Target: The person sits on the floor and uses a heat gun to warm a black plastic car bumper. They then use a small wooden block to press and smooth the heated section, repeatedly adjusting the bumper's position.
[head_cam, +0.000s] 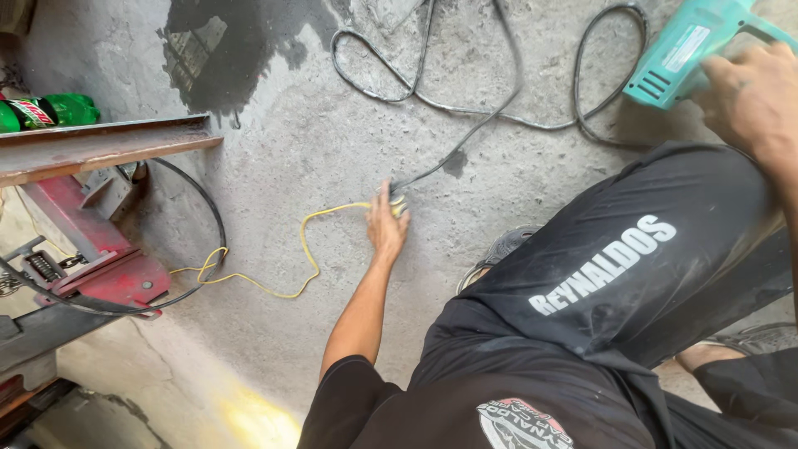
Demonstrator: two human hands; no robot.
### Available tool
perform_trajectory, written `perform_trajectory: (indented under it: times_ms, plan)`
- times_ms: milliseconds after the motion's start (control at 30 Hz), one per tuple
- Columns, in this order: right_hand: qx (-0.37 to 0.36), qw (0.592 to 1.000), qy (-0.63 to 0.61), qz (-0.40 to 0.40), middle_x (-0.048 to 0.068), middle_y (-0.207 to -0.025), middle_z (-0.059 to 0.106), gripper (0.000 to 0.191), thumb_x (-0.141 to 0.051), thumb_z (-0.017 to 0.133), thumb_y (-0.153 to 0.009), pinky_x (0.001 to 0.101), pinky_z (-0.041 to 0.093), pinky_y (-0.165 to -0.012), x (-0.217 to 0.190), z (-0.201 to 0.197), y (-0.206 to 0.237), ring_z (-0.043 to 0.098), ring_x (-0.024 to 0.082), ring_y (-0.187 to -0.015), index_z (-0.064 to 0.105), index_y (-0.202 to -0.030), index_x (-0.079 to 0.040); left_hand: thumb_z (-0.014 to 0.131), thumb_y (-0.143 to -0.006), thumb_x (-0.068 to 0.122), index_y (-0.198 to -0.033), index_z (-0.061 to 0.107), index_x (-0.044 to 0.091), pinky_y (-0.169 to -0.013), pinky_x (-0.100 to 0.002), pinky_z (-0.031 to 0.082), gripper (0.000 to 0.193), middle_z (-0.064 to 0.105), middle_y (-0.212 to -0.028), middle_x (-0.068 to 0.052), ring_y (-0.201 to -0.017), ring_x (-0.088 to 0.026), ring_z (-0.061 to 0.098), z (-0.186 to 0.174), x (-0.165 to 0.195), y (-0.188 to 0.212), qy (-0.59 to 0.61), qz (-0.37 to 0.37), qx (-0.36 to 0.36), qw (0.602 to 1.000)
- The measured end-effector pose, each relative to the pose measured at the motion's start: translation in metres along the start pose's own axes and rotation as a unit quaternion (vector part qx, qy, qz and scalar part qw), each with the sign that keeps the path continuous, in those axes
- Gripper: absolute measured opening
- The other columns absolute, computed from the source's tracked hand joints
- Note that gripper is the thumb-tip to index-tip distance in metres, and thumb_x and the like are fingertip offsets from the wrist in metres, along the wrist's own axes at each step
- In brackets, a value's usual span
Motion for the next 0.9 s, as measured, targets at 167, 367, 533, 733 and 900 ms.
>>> perform_trajectory:
  times_ms: [167,367,533,733,900]
  plan:
    - [0.004,0.967,-0.165,-0.194,0.012,-0.124,0.065,0.059,-0.030,0.079,-0.084,0.0434,0.052,-0.102,-0.144,-0.041,-0.038,0.061,0.031,-0.120,0.065,-0.138,-0.012,0.085,-0.077,0.018,-0.157,0.037,0.023,-0.094,-0.046,0.054,0.093,0.064,-0.131,-0.013,-0.113,-0.033,0.064,-0.012,0.097,0.023,0.100,0.077,-0.065,0.990]
    - [-0.033,0.956,-0.225,-0.188,0.009,-0.092,0.068,0.034,-0.030,0.065,-0.098,0.0461,0.048,-0.097,-0.230,-0.016,-0.027,0.066,0.028,-0.098,0.074,-0.129,-0.020,0.083,-0.078,0.017,-0.162,0.032,0.014,-0.095,-0.045,0.058,0.098,0.070,-0.126,-0.011,-0.111,-0.032,0.073,-0.049,0.156,0.050,0.311,0.201,-0.074,0.926]
    - [-0.024,0.942,-0.325,-0.078,0.012,-0.083,0.067,0.033,-0.040,0.069,-0.097,0.0458,0.053,-0.070,-0.177,-0.002,-0.011,0.066,0.033,-0.076,0.079,-0.119,-0.018,0.072,-0.092,0.026,-0.158,0.030,0.018,-0.070,-0.041,0.063,0.079,0.063,-0.121,-0.009,-0.100,-0.023,0.069,-0.039,0.138,0.044,0.493,0.043,-0.158,0.854]
    - [-0.013,0.933,-0.342,-0.109,0.010,-0.081,0.068,0.030,-0.037,0.071,-0.094,0.0450,0.055,-0.067,-0.186,-0.022,0.001,0.068,0.032,-0.077,0.079,-0.113,-0.016,0.052,-0.105,0.046,-0.148,0.049,0.015,-0.066,-0.040,0.065,0.054,0.063,-0.123,-0.009,-0.104,-0.019,0.068,-0.027,0.133,0.016,0.597,-0.002,-0.177,0.782]
    - [0.009,0.938,-0.330,-0.106,0.009,-0.079,0.066,0.028,-0.032,0.072,-0.093,0.0451,0.053,-0.065,-0.192,-0.023,0.009,0.067,0.032,-0.075,0.079,-0.113,-0.015,0.057,-0.103,0.044,-0.145,0.051,0.014,-0.065,-0.038,0.065,0.052,0.063,-0.121,-0.011,-0.101,-0.020,0.070,-0.028,0.140,0.016,0.565,0.012,-0.129,0.815]
Point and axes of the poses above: each hand's wrist, its own y-axis away from the middle knuckle, its own z-axis out of the palm, x = y × z, the point moved 5 cm from there along -y, towards the middle knuckle
